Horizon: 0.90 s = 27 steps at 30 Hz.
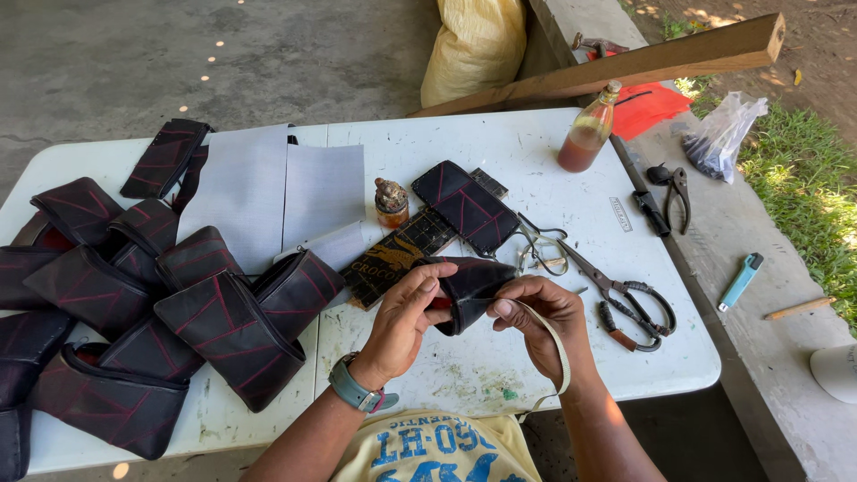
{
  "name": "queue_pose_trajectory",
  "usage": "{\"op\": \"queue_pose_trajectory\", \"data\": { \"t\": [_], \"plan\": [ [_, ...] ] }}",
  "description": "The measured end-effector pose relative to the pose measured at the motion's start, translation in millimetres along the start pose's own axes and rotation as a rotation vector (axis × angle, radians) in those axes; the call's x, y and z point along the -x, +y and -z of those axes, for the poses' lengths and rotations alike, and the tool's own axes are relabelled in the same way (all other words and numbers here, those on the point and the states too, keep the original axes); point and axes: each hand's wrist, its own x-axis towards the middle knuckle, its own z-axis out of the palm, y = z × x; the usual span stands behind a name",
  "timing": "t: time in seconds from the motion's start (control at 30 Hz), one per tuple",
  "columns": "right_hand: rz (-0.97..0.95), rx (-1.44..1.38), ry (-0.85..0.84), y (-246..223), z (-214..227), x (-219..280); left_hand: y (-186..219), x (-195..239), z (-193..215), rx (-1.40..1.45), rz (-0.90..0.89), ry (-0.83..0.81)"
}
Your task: The person hand-sews a black leather pouch with red stitching using a needle and thread. They repeatedly insert the needle, pull the thread through, and tighten the stitches along the pouch edge. The person also uses scissors to trim excess thread and inspects the pouch between stitches.
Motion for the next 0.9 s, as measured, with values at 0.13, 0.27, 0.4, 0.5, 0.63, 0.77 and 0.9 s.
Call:
{"op": "queue_pose_trajectory", "data": {
  "t": [0.13, 0.27, 0.4, 0.5, 0.63, 0.77, 0.9],
  "plan": [
    [-0.007, 0.063, 0.006, -1.2, -3.9, 0.3, 3.6, -1.2, -1.9, -0.08, -0.005, -0.005],
    [-0.002, 0.076, 0.017, 2.8, -8.0, -5.3, 7.4, -0.8, -6.7, -0.1, 0.008, -0.014],
    [0.051, 0.102, 0.031, 4.8, -12.2, -3.4, 9.1, 0.6, -6.3, -0.101, 0.018, -0.031],
    [0.052, 0.121, 0.028, 1.9, -12.8, -2.4, 8.3, 0.1, -5.8, -0.097, 0.02, -0.038],
    [0.055, 0.12, 0.031, 0.8, -14.4, -2.0, 6.7, 1.2, -4.5, -0.118, 0.025, -0.035],
    [0.06, 0.126, 0.024, 1.8, -15.1, -2.3, 5.2, 0.9, -3.6, -0.118, 0.011, -0.045],
    [0.058, 0.126, 0.031, 3.4, -15.9, -2.3, 5.3, 1.8, -3.7, -0.143, 0.026, -0.034]
  ]
}}
